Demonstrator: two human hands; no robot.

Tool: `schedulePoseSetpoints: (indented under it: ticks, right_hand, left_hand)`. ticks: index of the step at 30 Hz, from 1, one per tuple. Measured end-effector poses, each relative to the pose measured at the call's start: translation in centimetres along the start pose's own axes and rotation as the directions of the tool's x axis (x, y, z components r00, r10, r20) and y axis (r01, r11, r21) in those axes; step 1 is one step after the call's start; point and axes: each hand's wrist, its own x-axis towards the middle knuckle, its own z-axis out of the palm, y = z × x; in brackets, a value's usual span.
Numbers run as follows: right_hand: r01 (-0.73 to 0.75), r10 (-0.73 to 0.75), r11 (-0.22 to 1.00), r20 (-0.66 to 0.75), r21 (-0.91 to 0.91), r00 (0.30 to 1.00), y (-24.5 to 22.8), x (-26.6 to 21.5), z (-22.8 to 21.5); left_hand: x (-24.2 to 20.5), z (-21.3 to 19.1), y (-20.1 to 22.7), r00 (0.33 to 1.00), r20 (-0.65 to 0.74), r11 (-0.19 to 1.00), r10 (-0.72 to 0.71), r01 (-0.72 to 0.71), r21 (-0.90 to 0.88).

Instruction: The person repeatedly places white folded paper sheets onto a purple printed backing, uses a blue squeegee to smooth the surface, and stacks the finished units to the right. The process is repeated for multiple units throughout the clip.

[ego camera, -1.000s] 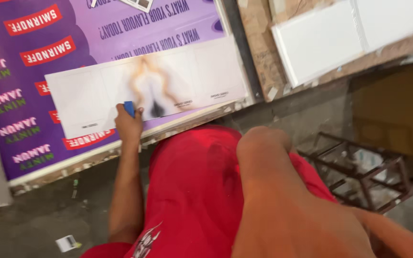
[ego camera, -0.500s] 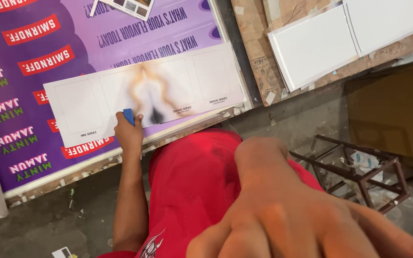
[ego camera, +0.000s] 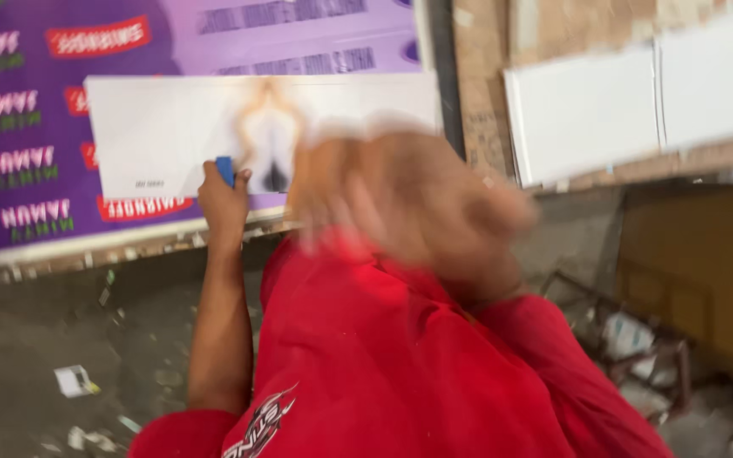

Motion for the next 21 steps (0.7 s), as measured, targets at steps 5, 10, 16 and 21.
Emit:
schedulePoseSetpoints:
  ticks: [5,10,16,21]
  right_hand:
    - [-0.497,0.114,0.543,-0.527,-0.677,0.842,6.8,-1.8,-12.4]
    - [-0.693,0.164,-0.405,-0.793,-0.597,0.587,13.6,-9.4,-21.0]
    - [-0.693,0.063,-0.513,-0.828,-0.506,0.558,14.5,-14.0,-23.8]
    - [-0.798,0.035,-0.418,-0.885,-0.434,0.464,14.1,-14.8,-24.4]
  left_hand:
    - [0.1,0.2,0.3,0.999,-0.017,0.998,-0.04,0.04,-0.04]
    - [-1.4,0.4,0.8,0.991,0.02,0.988,-0.13,0.131,-0.081]
    - [-2.8,1.6,1.8,0.981,-0.03,0.981,-0.192,0.191,-0.036]
    - [-3.2,2.0,1.9,0.981,-0.036,0.981,-0.193,0.191,-0.039]
